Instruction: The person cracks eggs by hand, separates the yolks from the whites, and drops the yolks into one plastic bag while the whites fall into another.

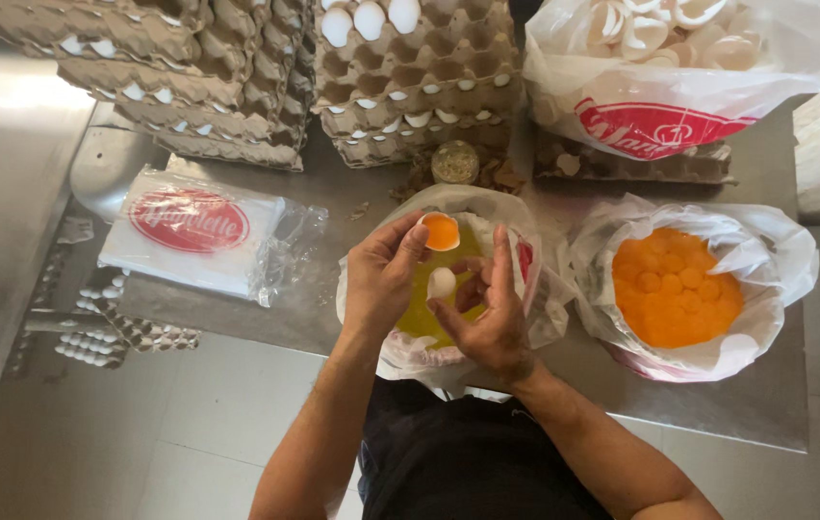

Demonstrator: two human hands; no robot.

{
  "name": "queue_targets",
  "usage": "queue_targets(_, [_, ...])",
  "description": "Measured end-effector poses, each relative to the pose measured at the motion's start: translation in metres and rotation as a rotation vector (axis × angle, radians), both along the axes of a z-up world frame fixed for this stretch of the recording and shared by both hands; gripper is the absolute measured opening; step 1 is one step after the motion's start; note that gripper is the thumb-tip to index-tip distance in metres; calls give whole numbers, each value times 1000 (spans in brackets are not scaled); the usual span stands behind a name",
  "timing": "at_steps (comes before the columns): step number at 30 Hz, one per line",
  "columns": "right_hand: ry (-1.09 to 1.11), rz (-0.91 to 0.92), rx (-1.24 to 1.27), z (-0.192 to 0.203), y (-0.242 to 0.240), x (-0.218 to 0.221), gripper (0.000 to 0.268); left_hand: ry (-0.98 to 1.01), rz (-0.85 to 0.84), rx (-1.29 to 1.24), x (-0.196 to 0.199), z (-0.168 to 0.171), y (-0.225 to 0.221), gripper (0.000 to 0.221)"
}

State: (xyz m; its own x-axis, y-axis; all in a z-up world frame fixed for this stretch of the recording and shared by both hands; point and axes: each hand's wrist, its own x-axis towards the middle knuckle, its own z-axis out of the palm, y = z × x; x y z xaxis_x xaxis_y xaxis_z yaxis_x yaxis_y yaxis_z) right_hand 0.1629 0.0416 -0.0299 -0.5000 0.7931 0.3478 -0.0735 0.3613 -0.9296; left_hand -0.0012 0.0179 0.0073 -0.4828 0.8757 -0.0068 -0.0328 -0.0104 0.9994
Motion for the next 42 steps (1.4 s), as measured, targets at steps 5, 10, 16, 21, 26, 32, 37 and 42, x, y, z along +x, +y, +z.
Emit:
queue_targets(5, [-111, 100, -66, 7, 3, 4, 113, -82, -34, -6, 6, 2, 5, 38])
queue_targets(10, [90, -26, -64, 10, 2, 8, 109, -138, -47, 35, 8, -3, 10, 36])
queue_targets(16, [34, -33, -74, -1, 17, 28, 92, -197, -82, 11, 18, -4, 20, 39])
queue_targets(21, [231, -557, -108, -16, 30, 93, 76, -134, -266, -93, 78, -1, 54, 38])
queue_targets(26, [16, -857, 81, -24, 39, 157, 65, 353, -346, 284, 154, -20, 88, 35])
queue_targets(32, [555, -585, -376, -32, 53, 155, 44, -23, -443, 104, 191, -39, 97, 34])
queue_targets(37, [847, -334, -510, -22, 73, 128, 33, 666, -165, 322, 171, -9, 86, 35])
queue_targets(42, [765, -403, -22, 38, 130, 130, 32, 642, -29, 384, 89, 7, 52, 49])
